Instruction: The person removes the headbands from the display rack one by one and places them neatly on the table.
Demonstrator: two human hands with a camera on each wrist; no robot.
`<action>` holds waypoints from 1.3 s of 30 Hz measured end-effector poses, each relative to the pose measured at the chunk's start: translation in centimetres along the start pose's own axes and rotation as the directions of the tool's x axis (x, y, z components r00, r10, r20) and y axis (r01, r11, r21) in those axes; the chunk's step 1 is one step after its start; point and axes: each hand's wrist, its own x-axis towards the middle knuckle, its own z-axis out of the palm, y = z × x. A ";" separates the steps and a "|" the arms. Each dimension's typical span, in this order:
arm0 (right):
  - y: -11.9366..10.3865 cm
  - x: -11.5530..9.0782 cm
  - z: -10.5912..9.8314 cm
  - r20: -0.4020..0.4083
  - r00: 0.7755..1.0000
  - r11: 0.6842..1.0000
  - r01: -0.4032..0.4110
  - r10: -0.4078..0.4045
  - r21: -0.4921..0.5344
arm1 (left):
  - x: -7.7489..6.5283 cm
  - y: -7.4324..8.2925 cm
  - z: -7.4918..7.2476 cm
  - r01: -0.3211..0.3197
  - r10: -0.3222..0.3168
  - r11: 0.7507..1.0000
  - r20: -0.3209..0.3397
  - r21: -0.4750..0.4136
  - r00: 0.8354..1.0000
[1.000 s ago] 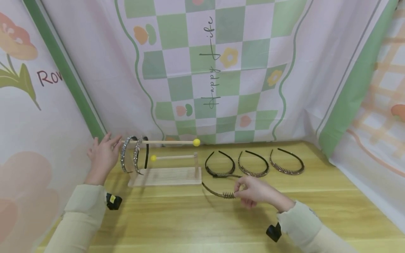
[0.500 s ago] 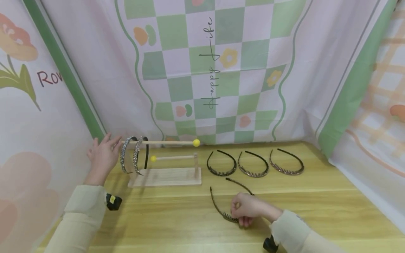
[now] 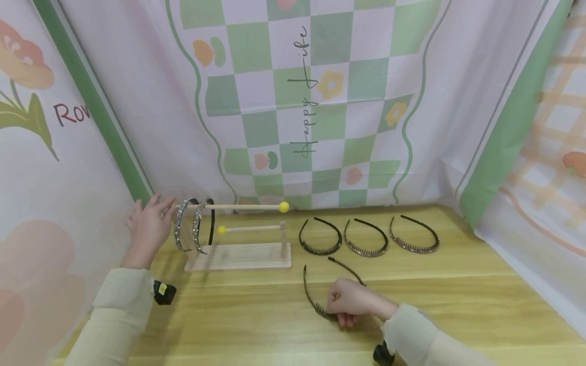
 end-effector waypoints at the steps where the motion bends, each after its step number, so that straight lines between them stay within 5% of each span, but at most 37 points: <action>1: 0.0 0.1 0.0 -0.001 1.000 1.000 -0.001 0.001 -0.003 | 0.0 0.0 0.0 0.000 0.000 1.000 0.001 0.002 1.000; 26: -0.5 2.1 -0.1 0.000 0.999 0.995 -0.036 0.036 0.089 | 0.0 -0.1 0.0 -0.012 0.012 1.000 -0.006 0.012 1.000; 39: -1.8 2.7 -4.1 -0.076 0.996 0.990 0.060 -0.050 0.129 | 0.1 0.0 -0.1 -0.021 0.021 1.000 -0.017 0.021 1.000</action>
